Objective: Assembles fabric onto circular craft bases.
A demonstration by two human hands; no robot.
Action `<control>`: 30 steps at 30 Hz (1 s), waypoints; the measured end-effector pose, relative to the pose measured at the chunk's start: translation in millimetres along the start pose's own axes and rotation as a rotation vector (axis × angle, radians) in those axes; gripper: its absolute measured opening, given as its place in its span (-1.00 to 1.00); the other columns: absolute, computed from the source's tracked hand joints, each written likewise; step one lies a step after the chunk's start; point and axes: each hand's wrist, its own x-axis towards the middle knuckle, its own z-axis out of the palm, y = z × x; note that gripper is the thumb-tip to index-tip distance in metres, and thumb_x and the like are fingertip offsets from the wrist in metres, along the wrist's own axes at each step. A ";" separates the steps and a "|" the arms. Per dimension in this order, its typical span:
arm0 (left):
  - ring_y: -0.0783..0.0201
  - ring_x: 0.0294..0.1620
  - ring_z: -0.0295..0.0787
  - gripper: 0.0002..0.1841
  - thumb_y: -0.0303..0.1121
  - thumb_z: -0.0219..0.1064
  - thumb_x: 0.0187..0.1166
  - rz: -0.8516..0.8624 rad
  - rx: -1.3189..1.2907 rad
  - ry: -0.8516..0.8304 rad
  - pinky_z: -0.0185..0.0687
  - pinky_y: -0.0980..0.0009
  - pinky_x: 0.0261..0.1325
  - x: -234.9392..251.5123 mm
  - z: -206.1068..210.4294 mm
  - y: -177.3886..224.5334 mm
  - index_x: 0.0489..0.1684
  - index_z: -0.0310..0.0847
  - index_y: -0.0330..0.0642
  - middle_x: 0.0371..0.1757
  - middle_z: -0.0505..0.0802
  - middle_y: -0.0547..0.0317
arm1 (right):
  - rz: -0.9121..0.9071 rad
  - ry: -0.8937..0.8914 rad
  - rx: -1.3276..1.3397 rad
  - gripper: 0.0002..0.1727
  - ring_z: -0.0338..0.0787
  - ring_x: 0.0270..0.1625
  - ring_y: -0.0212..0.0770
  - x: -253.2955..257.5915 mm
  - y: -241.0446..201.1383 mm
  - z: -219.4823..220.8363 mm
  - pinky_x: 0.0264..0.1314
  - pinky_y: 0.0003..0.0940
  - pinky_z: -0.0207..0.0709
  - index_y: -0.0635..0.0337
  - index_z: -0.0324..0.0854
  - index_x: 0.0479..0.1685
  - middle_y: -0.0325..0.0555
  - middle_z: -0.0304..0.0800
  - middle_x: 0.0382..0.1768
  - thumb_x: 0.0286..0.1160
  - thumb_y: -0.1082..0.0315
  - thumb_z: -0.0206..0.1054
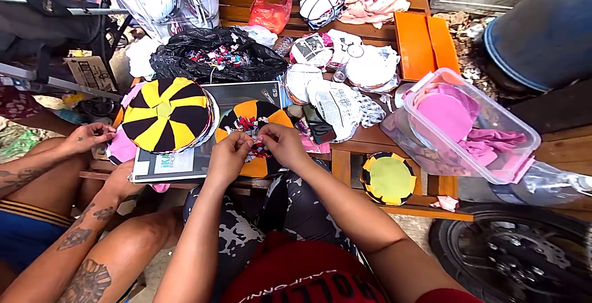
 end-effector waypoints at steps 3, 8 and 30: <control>0.20 -0.40 0.69 -0.83 -0.36 0.30 0.74 0.130 -0.009 0.120 0.61 0.12 -0.21 15.4 16.7 -45.8 -0.13 0.74 -0.29 -0.38 0.80 0.05 | 0.033 -0.006 -0.090 -0.85 0.74 -0.30 -0.16 1.6 2.5 -7.1 -0.17 -0.20 0.65 0.31 0.73 -0.11 0.02 0.78 -0.25 0.68 0.39 0.32; -0.12 0.05 0.82 -0.81 -0.47 0.30 0.70 0.165 0.105 0.154 0.62 -0.19 0.20 12.7 21.2 -52.5 0.04 0.84 -0.28 -0.01 0.86 -0.18 | -0.055 -0.062 -0.334 -0.82 0.85 -0.08 0.07 -5.1 11.5 -9.1 0.02 0.09 0.72 0.33 0.77 0.00 0.12 0.83 -0.09 0.62 0.40 0.36; -0.26 0.06 0.81 -0.69 -0.44 0.48 0.56 0.077 0.276 0.151 0.62 -0.28 0.20 11.8 11.9 -75.0 0.20 0.73 -0.38 0.03 0.84 -0.30 | -0.335 -0.013 -0.431 -0.85 0.88 -0.05 0.07 -25.2 33.1 2.6 -0.06 -0.02 0.76 0.32 0.84 -0.18 0.10 0.84 -0.19 0.53 0.47 0.35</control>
